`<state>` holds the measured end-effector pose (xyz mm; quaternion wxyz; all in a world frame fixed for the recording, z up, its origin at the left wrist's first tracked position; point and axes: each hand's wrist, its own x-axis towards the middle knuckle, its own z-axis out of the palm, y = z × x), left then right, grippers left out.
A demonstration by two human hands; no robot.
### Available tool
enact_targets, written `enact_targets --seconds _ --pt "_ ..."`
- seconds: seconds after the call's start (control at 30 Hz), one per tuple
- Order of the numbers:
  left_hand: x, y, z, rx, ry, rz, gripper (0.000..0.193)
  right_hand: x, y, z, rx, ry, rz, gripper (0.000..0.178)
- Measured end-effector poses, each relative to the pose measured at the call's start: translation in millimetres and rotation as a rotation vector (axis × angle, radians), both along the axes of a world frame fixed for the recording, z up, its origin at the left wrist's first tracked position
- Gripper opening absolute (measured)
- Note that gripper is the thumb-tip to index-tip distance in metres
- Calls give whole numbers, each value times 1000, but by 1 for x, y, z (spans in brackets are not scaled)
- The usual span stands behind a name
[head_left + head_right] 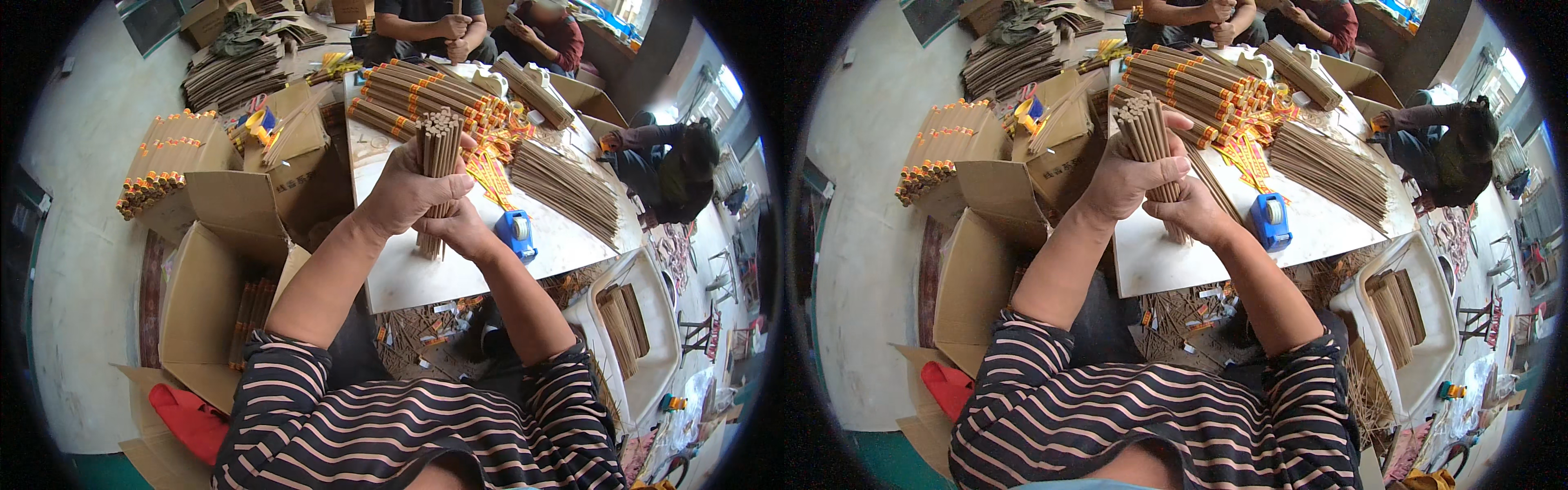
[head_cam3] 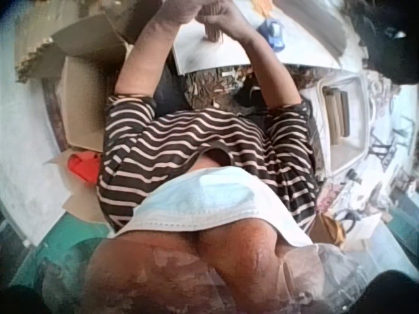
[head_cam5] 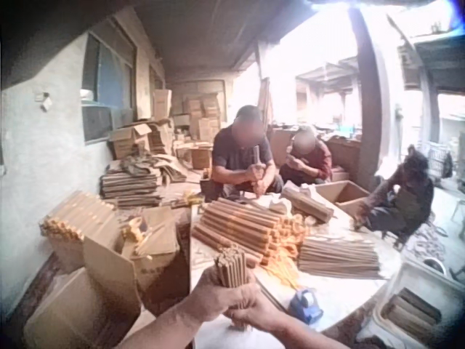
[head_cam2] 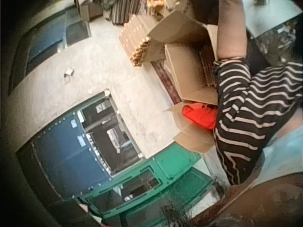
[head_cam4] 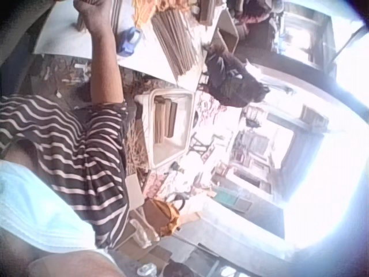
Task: The person gathers thin wooden sticks into bundles, aligns them, and secures them with small paper bands. The person places the finished bundles into a cardboard box.
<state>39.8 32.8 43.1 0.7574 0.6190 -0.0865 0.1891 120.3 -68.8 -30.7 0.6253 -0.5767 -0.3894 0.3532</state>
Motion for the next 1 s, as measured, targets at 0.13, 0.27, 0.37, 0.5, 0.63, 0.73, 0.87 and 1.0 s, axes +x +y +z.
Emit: enact_targets --seconds 0.13,0.27,0.37,0.5,0.63,0.73,0.87,1.0 --pt "-1 2 6 54 -46 16 41 2 1 6 -44 24 74 19" --pt "8 5 -9 -4 42 17 37 8 7 -21 -41 12 69 18" --pt "12 6 -16 23 42 60 29 4 7 -32 -45 52 42 19" --pt "11 9 -16 -31 26 64 25 -2 6 -36 -106 53 6 17" --pt "2 7 -6 -16 -10 1 19 -3 3 -32 -145 34 9 16" --pt "12 15 -15 -38 10 -16 13 2 9 -50 -159 54 37 16" --pt "4 19 -8 -168 33 -45 14 -9 1 -42 -262 38 50 18" --pt "-5 45 -7 -425 -81 -277 25 -42 -18 -13 -224 156 130 22"
